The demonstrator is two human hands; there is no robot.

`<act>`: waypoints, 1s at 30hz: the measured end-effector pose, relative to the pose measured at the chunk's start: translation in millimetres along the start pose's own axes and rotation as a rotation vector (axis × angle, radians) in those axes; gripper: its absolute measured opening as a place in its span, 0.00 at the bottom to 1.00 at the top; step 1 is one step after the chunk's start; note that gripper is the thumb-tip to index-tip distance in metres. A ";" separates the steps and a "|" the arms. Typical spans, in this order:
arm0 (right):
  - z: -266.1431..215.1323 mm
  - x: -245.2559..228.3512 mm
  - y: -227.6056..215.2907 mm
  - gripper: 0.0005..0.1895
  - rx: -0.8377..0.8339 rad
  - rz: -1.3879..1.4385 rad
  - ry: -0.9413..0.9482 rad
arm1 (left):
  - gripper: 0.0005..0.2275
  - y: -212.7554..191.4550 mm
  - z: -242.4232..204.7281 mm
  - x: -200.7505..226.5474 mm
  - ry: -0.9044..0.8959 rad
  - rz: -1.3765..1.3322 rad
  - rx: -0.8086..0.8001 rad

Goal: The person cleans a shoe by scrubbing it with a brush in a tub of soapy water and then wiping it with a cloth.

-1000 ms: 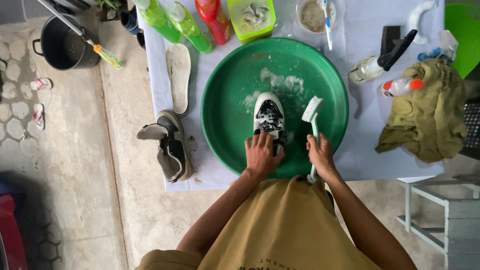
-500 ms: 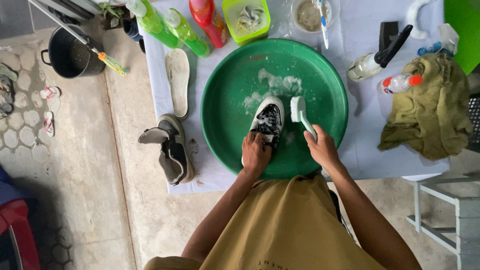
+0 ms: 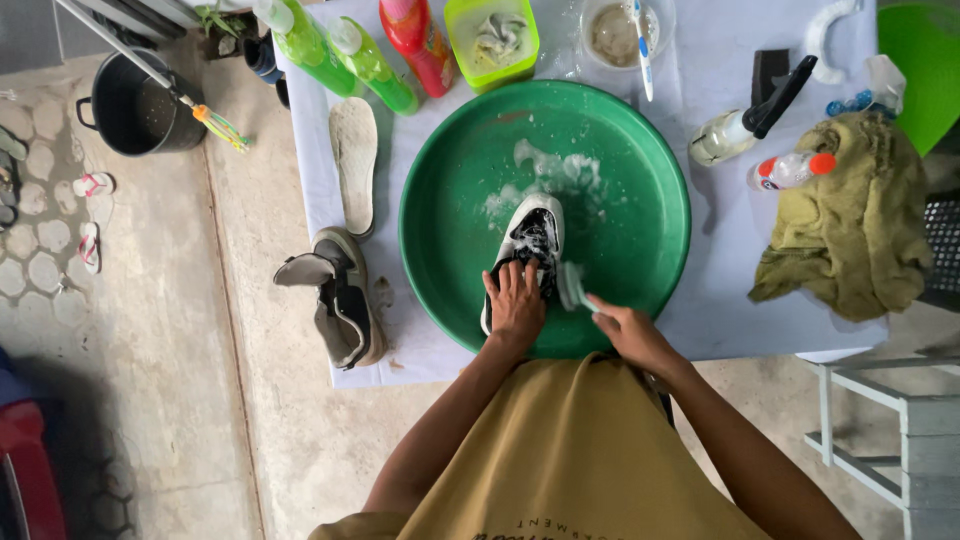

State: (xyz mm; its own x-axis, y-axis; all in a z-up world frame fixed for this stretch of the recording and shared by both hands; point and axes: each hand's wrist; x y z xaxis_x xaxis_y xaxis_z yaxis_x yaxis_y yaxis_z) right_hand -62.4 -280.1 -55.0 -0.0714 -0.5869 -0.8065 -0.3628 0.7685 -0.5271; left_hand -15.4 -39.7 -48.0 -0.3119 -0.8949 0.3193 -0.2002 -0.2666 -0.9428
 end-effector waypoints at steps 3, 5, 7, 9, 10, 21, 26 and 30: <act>6.0 1.7 -17.5 0.23 -0.052 -0.037 0.234 | 0.34 -9.4 2.3 1.4 -0.041 -0.129 -0.072; 23.7 -5.2 -20.2 0.23 0.014 0.003 0.360 | 0.34 -11.8 0.0 1.3 -0.039 -0.115 -0.072; 54.1 -11.5 -16.6 0.20 0.230 0.095 0.169 | 0.34 -10.7 1.4 0.6 -0.033 -0.109 -0.072; 78.1 -18.4 -1.1 0.22 0.199 0.181 0.339 | 0.34 -9.6 -0.1 -0.3 -0.031 -0.110 -0.073; 84.8 -19.5 6.1 0.23 0.181 0.225 0.422 | 0.34 -9.7 -1.7 -0.3 -0.031 -0.103 -0.070; -11.1 -5.9 1.5 0.21 0.150 0.199 0.124 | 0.33 -8.6 0.6 -2.3 -0.027 -0.126 -0.042; -4.1 -29.5 -5.6 0.23 0.194 0.287 0.446 | 0.26 -29.1 -31.6 -3.7 -0.012 -0.185 0.183; 3.5 -45.4 -10.9 0.22 0.179 0.259 0.462 | 0.27 -48.1 -46.6 -3.0 -0.168 -0.067 -0.022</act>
State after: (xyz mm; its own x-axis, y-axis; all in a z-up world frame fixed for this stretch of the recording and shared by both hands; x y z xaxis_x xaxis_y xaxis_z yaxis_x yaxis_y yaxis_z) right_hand -51.9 -261.0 -13.6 -0.5517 -0.3929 -0.7357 -0.1190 0.9101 -0.3969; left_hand -48.1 -7.6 0.9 -0.1379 -0.9230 0.3593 -0.2366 -0.3216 -0.9168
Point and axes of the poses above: each hand's wrist, its own z-axis towards the middle knuckle, its own y-axis out of the palm, x = y × z, and after that the axes turned 9 degrees about y, right-handed
